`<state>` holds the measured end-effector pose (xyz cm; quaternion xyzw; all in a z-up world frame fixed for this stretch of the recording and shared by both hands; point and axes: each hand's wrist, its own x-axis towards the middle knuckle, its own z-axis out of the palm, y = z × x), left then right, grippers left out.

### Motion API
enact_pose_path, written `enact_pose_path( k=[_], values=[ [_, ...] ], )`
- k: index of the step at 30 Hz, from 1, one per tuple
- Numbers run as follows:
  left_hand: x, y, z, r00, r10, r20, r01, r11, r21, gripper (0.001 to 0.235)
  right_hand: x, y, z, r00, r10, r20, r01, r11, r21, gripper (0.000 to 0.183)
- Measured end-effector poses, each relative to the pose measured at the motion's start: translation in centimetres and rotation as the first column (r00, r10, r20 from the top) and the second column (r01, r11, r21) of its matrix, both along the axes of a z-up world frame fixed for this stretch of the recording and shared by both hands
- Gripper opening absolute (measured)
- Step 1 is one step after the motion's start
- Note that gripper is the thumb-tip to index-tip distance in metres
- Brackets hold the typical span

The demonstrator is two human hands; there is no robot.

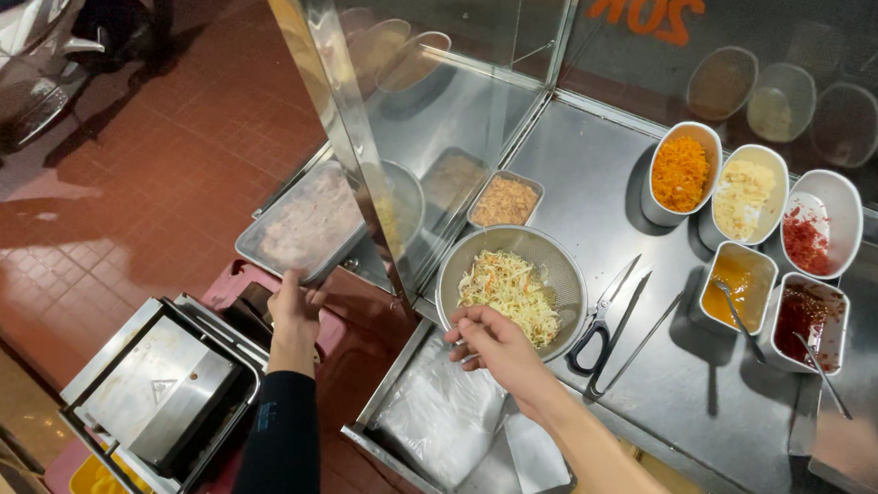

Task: The person retrieves shredded vegetables and a squeeze bottle from a refrigerator, then places them on a food cart. They arrange several small containers of spices and sauces on the cart surface. The person then uses tongs to transfer cooked meat from a tray into a metal container.

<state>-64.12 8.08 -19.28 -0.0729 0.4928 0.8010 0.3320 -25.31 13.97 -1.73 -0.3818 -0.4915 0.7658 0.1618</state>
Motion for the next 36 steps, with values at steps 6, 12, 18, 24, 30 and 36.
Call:
enact_pose_path(
  k=[6, 12, 18, 24, 30, 36],
  values=[
    [7.4, -8.8, 4.1, 0.994, 0.064, -0.091, -0.054, 0.993, 0.107, 0.025, -1.4, -3.2, 0.0, 0.992, 0.117, -0.047, -0.115, 0.992, 0.059, 0.029],
    [21.0, -19.4, 10.4, 0.99, 0.077, -0.121, -0.068, 0.995, 0.078, 0.026, 1.1, -8.6, 0.0, 0.957, 0.273, -0.097, -0.269, 0.962, 0.051, 0.033],
    [35.8, -26.3, 14.2, 0.997, -0.049, -0.058, 0.051, 0.998, 0.03, 0.028, 11.2, -13.6, 3.3, 0.95, 0.31, -0.04, -0.312, 0.95, -0.034, 0.055],
    [47.5, -25.0, 14.6, 0.926, -0.373, -0.067, 0.378, 0.919, 0.109, 0.034, 21.8, -16.8, 4.2, 0.987, -0.03, -0.158, 0.008, 0.99, -0.139, 0.067],
    [55.7, -20.3, 17.3, 0.627, -0.772, 0.106, 0.767, 0.588, -0.256, 0.047, 32.1, -15.5, -0.3, 0.879, -0.439, -0.187, 0.367, 0.872, -0.323, 0.048],
    [56.7, -18.7, 20.2, 0.025, -0.993, -0.113, 0.56, 0.108, -0.822, 0.05, 37.8, -13.6, -3.8, 0.853, -0.521, 0.02, 0.513, 0.831, -0.215, 0.041]
  ],
)
